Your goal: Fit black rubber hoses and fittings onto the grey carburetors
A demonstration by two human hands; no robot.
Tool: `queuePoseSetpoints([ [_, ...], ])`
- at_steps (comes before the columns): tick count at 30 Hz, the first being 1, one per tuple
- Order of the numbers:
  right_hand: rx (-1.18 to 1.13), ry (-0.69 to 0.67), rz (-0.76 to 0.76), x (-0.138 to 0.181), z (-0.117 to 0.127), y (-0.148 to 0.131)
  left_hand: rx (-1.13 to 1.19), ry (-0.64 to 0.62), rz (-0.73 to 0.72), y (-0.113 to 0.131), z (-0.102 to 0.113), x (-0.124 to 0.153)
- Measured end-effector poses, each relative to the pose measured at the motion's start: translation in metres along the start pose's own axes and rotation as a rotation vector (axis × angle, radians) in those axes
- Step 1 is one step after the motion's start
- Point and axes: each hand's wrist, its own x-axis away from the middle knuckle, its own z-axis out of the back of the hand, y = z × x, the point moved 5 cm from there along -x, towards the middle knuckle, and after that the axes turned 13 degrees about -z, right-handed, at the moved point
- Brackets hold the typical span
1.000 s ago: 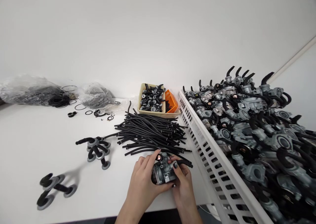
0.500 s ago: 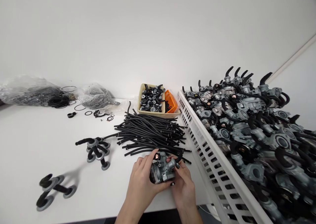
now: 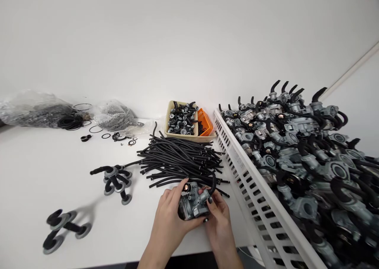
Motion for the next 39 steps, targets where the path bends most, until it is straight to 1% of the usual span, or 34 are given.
queuePoseSetpoints([
  [6,0.053,0.044,0.021,-0.0007,0.0003,-0.0020,-0.004,-0.010,-0.026,0.0018,-0.0010,-0.0013],
  [11,0.079,0.114,0.009,0.0023,0.0043,-0.0014,-0.049,-0.008,-0.133,0.0077,-0.0016,-0.0015],
  [14,0.079,0.112,0.024,0.0022,0.0058,-0.0006,-0.078,0.000,-0.164,0.0086,-0.0019,-0.0009],
  [21,0.065,0.052,0.035,-0.0001,0.0032,-0.0005,-0.112,-0.004,-0.141,0.0065,-0.0022,-0.0014],
  [30,-0.079,0.004,-0.065,0.0045,-0.0023,-0.0012,-0.051,0.012,-0.054,0.0026,0.0001,-0.0018],
  [39,-0.121,0.043,-0.096,0.0040,0.0010,0.0020,-0.036,0.009,-0.031,0.0009,-0.0009,-0.0006],
])
